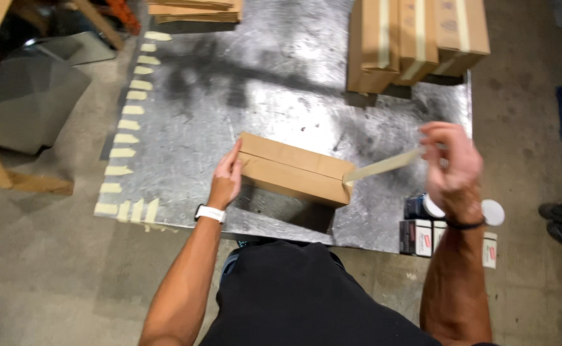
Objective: The person assembles cardboard boxes and packs them with small canisters and containers, securing the boxes with strips of tape from the edge of a metal table.
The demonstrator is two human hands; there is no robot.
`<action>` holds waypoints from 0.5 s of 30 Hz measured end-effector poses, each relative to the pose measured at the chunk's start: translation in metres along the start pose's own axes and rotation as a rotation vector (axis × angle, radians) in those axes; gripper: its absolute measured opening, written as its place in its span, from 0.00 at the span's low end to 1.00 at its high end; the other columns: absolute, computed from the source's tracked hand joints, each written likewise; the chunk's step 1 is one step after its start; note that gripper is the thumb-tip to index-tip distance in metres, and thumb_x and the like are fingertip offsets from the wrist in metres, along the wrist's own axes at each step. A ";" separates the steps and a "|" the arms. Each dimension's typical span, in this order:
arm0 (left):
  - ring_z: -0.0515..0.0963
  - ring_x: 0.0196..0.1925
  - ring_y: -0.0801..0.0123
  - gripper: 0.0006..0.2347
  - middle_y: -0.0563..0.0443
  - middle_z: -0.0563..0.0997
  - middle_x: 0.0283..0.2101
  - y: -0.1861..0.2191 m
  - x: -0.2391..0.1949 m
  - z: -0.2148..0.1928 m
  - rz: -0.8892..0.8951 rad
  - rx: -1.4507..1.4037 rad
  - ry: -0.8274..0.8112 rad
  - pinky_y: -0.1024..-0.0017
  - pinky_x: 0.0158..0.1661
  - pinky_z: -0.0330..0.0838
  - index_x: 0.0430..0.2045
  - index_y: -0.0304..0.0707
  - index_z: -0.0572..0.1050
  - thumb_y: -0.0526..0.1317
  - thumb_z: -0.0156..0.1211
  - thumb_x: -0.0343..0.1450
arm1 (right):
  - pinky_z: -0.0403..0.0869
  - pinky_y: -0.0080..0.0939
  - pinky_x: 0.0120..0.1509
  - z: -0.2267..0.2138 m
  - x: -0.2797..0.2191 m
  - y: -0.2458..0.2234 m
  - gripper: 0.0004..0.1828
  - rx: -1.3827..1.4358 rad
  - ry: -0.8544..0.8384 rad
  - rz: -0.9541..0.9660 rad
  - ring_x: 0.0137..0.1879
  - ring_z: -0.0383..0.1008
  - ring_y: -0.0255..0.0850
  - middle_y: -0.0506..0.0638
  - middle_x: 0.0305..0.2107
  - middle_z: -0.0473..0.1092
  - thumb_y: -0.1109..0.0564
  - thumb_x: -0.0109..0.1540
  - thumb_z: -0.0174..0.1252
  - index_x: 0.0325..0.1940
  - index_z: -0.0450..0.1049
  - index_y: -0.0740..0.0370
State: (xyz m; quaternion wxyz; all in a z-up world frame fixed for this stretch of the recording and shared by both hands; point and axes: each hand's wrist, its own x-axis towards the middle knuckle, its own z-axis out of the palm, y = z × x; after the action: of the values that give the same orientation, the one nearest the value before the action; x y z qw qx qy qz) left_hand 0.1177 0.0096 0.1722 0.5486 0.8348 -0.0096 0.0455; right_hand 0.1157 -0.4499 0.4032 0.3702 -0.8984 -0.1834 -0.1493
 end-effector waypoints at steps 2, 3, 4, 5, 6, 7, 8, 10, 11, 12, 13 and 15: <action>0.74 0.77 0.55 0.23 0.42 0.75 0.76 -0.001 0.001 0.001 -0.141 0.000 0.008 0.62 0.75 0.62 0.79 0.58 0.66 0.43 0.45 0.84 | 0.85 0.45 0.50 -0.022 -0.022 0.011 0.08 0.009 0.145 -0.107 0.52 0.79 0.57 0.73 0.57 0.73 0.80 0.80 0.44 0.55 0.69 0.80; 0.74 0.77 0.55 0.23 0.42 0.75 0.76 0.007 0.002 0.001 -0.137 0.004 -0.002 0.62 0.75 0.62 0.79 0.58 0.66 0.43 0.45 0.84 | 0.85 0.45 0.50 -0.030 -0.033 0.014 0.08 0.007 0.153 -0.099 0.52 0.79 0.57 0.73 0.57 0.73 0.80 0.80 0.44 0.55 0.69 0.80; 0.75 0.77 0.55 0.23 0.43 0.74 0.78 0.015 0.002 0.000 -0.185 -0.007 0.000 0.61 0.74 0.65 0.79 0.59 0.66 0.44 0.45 0.83 | 0.84 0.46 0.53 -0.038 -0.044 0.018 0.08 0.005 0.165 -0.012 0.52 0.77 0.56 0.73 0.59 0.72 0.80 0.80 0.44 0.54 0.67 0.77; 0.75 0.76 0.54 0.23 0.45 0.72 0.79 0.023 0.001 -0.001 -0.233 -0.017 0.001 0.60 0.73 0.68 0.78 0.59 0.66 0.45 0.45 0.83 | 0.83 0.46 0.55 -0.045 -0.055 0.021 0.08 0.003 0.176 0.076 0.52 0.76 0.55 0.72 0.61 0.70 0.80 0.79 0.43 0.54 0.65 0.75; 0.75 0.76 0.54 0.23 0.45 0.72 0.79 0.025 0.002 0.001 -0.229 -0.013 0.000 0.60 0.73 0.68 0.78 0.59 0.66 0.45 0.45 0.83 | 0.83 0.46 0.55 -0.049 -0.070 0.025 0.08 0.006 0.181 0.076 0.52 0.76 0.55 0.72 0.61 0.70 0.80 0.79 0.43 0.54 0.65 0.75; 0.77 0.72 0.59 0.24 0.46 0.75 0.77 0.026 0.003 0.002 -0.253 -0.038 0.023 0.66 0.68 0.70 0.78 0.57 0.69 0.44 0.47 0.82 | 0.83 0.45 0.55 -0.052 -0.084 0.028 0.10 0.029 0.212 0.127 0.51 0.76 0.55 0.72 0.62 0.70 0.80 0.77 0.42 0.57 0.65 0.75; 0.80 0.69 0.64 0.24 0.48 0.78 0.75 0.027 0.002 0.004 -0.280 -0.063 0.049 0.72 0.63 0.71 0.77 0.55 0.71 0.42 0.48 0.80 | 0.83 0.44 0.54 -0.057 -0.098 0.032 0.13 0.052 0.239 0.176 0.51 0.77 0.55 0.72 0.64 0.71 0.81 0.76 0.41 0.59 0.64 0.75; 0.80 0.69 0.68 0.24 0.51 0.79 0.74 0.025 0.005 0.010 -0.313 -0.093 0.084 0.75 0.65 0.71 0.76 0.55 0.72 0.41 0.50 0.79 | 0.80 0.41 0.49 -0.058 -0.120 0.036 0.11 0.061 0.283 0.267 0.47 0.78 0.52 0.69 0.64 0.71 0.79 0.77 0.42 0.59 0.64 0.73; 0.79 0.69 0.71 0.24 0.53 0.79 0.73 0.023 0.004 0.014 -0.348 -0.127 0.119 0.77 0.67 0.71 0.75 0.54 0.73 0.40 0.51 0.79 | 0.78 0.38 0.44 -0.059 -0.132 0.039 0.08 0.066 0.326 0.360 0.42 0.79 0.49 0.67 0.65 0.71 0.76 0.79 0.42 0.58 0.64 0.71; 0.79 0.69 0.71 0.24 0.53 0.79 0.73 0.029 0.005 0.016 -0.352 -0.128 0.124 0.77 0.67 0.71 0.75 0.54 0.73 0.40 0.51 0.79 | 0.78 0.38 0.44 -0.062 -0.143 0.050 0.08 0.068 0.320 0.356 0.42 0.79 0.49 0.67 0.65 0.71 0.76 0.79 0.42 0.58 0.64 0.71; 0.80 0.70 0.69 0.24 0.53 0.80 0.73 0.034 0.005 0.018 -0.358 -0.065 0.142 0.77 0.67 0.71 0.74 0.54 0.74 0.40 0.51 0.79 | 0.80 0.42 0.48 -0.064 -0.154 0.063 0.11 0.167 0.369 0.323 0.47 0.77 0.52 0.70 0.66 0.68 0.77 0.79 0.38 0.62 0.60 0.71; 0.81 0.70 0.68 0.24 0.53 0.80 0.72 0.029 0.002 0.021 -0.374 0.002 0.164 0.76 0.67 0.71 0.74 0.55 0.74 0.41 0.51 0.78 | 0.83 0.46 0.52 -0.072 -0.169 0.072 0.14 0.273 0.409 0.293 0.52 0.76 0.56 0.74 0.66 0.65 0.78 0.79 0.35 0.66 0.56 0.71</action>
State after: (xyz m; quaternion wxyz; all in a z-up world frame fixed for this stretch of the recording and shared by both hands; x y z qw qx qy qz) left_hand 0.1193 -0.0211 0.1911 0.5458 0.8160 0.1903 0.0104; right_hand -0.0128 -0.5863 0.3403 0.5346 -0.8084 0.0086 -0.2462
